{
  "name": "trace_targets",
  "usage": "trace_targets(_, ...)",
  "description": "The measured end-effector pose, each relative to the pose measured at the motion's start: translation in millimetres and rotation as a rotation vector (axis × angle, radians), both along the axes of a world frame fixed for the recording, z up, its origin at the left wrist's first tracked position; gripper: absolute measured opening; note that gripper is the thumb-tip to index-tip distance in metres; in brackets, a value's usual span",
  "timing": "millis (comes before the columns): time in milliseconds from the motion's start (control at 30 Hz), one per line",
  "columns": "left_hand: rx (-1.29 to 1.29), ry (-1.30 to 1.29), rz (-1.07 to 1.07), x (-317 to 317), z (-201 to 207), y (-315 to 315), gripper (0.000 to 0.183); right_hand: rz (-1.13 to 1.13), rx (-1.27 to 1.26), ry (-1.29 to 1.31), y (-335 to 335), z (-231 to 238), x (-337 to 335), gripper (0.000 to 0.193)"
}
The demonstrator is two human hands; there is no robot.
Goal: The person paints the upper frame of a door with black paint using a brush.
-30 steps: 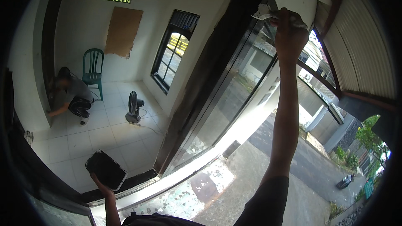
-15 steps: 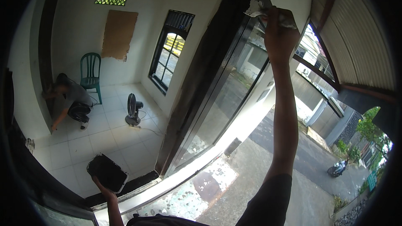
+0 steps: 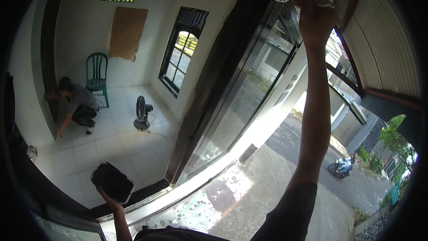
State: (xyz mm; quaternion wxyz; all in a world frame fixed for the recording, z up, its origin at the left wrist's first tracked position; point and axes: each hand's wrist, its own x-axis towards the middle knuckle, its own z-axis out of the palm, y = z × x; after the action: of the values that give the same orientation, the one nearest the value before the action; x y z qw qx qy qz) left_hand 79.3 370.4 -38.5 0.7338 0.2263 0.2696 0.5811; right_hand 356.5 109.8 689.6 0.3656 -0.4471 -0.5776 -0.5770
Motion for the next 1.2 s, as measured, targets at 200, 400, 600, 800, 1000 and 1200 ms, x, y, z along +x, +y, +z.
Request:
trace_targets(200,-0.006,-0.043,-0.047,-0.3,10.2,-2.2,0.065,-0.152,0.025,0.026,3.2,-9.0,-8.2,0.020)
trace_targets(400,-0.019,-0.005,-0.047,-1.8,7.3,-3.0,0.066,-0.517,0.056,-0.104,6.1,2.0,-16.3,0.024)
trace_targets(600,0.008,0.065,-0.032,-2.0,7.1,-4.7,0.071,-0.500,-0.174,-0.018,-2.4,23.7,-12.5,0.022)
trace_targets(800,0.015,0.058,-0.067,1.0,19.4,-7.2,0.070,-0.694,-0.238,-0.424,-9.4,27.5,0.9,0.019)
trace_targets(1000,0.064,0.087,-0.035,4.0,-6.4,-1.5,0.070,-0.195,-0.155,0.130,1.9,14.1,-5.5,0.026)
trace_targets(1200,0.025,0.026,-0.016,4.0,1.9,-4.4,0.062,-0.457,-0.047,-0.148,0.2,13.1,-13.5,0.028)
